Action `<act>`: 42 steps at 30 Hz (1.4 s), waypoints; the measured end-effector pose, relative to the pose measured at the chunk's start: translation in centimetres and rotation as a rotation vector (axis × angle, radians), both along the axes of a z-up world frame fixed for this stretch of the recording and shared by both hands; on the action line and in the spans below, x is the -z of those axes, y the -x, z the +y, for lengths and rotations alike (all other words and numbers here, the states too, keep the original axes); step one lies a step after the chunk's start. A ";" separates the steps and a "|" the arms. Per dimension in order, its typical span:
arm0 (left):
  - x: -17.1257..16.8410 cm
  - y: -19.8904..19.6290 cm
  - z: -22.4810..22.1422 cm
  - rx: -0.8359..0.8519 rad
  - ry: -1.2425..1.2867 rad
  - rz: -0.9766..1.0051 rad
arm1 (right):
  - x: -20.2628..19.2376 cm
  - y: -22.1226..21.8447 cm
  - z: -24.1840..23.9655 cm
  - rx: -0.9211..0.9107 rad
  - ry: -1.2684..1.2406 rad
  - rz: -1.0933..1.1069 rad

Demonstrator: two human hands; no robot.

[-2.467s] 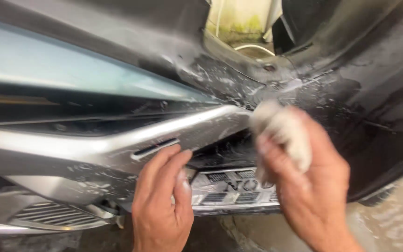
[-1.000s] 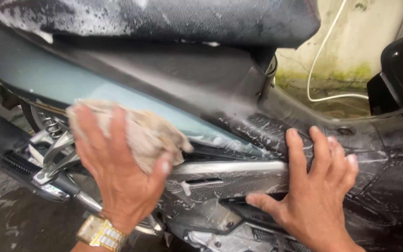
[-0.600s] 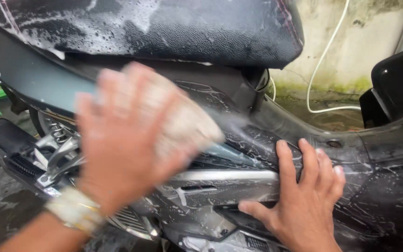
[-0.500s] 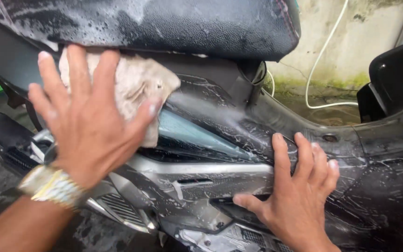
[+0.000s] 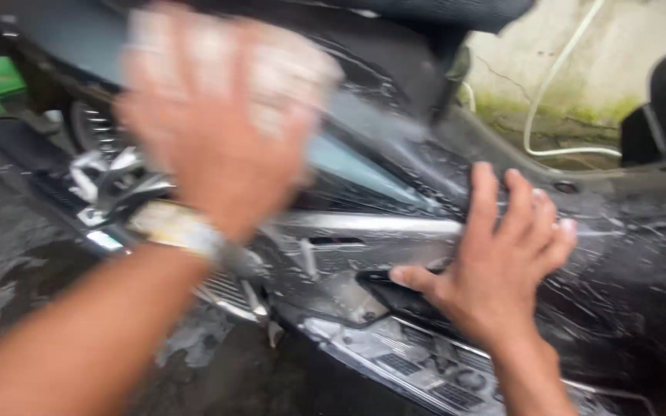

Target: The person scrubs a grey scooter with a soapy cloth, starting at the front wheel and headlight area. They continue cleaning the side panels, the footrest, and the seat, ensuring the soap is worked into the surfaces.

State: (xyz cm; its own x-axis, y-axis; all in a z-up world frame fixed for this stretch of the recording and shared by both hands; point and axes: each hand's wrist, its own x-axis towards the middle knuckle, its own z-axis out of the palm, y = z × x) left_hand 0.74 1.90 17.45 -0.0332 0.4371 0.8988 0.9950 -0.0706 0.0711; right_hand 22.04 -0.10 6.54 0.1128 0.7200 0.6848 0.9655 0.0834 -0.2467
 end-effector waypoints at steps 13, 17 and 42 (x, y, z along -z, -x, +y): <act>-1.7 2.4 -0.2 0.021 -0.002 -0.045 | -0.2 0.8 -0.7 -0.011 -0.168 -0.050; 1.3 1.0 -0.4 0.245 -0.127 0.652 | -0.5 0.7 -1.1 -0.001 -0.132 -0.060; 8.5 7.4 4.8 0.373 -0.268 0.083 | -4.2 5.7 1.1 -0.383 -0.085 0.246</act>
